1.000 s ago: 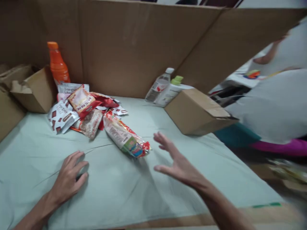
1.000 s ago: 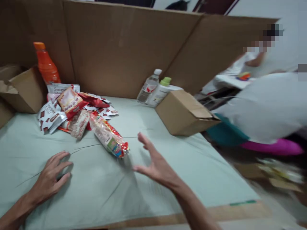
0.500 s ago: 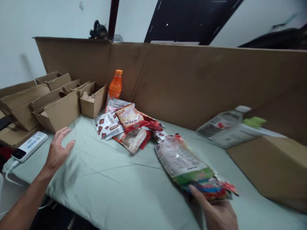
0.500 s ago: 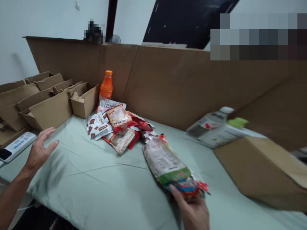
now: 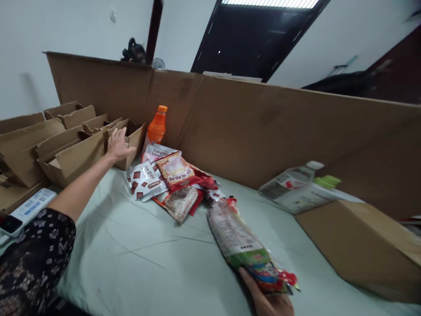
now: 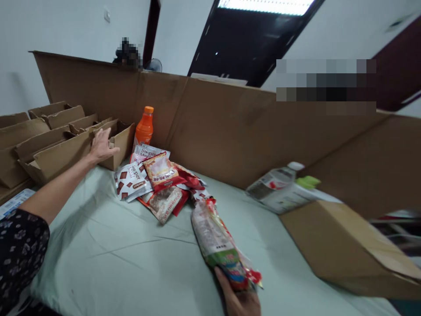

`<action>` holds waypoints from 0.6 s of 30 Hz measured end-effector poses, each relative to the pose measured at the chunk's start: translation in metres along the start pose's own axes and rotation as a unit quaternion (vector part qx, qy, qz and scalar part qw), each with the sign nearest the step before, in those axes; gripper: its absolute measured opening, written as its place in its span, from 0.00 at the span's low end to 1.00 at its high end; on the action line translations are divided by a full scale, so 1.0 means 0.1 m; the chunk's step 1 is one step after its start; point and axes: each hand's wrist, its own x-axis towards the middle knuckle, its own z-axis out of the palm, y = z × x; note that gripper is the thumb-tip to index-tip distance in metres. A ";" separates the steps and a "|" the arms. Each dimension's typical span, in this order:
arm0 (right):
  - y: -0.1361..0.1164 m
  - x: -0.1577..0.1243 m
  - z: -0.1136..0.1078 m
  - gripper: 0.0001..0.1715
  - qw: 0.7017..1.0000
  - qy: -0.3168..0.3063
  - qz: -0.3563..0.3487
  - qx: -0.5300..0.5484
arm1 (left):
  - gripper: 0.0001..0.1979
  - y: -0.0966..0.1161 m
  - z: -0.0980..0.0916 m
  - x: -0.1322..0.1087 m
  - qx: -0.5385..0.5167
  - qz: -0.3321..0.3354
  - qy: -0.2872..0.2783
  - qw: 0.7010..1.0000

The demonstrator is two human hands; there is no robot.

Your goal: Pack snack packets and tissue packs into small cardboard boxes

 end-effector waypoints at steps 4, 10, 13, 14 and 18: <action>0.10 0.03 0.03 0.36 1.000 0.025 0.003 0.011 | 0.19 0.06 0.10 0.33 0.025 -0.008 -0.063 0.998; 0.01 0.03 0.02 0.38 1.000 0.000 0.009 0.030 | 0.18 0.08 -0.18 -0.03 0.026 -0.063 -0.021 0.997; -0.05 0.03 0.04 0.36 0.999 0.005 0.006 0.046 | 0.14 0.06 -0.61 -0.61 0.003 -0.069 0.044 0.997; -0.07 0.03 0.06 0.36 0.999 0.006 0.004 0.054 | 0.14 0.06 -0.78 -0.86 -0.011 -0.064 0.067 0.996; -0.12 0.03 0.09 0.36 0.995 0.005 -0.017 0.094 | 0.18 0.10 -1.36 -1.88 -0.071 -0.019 0.142 0.987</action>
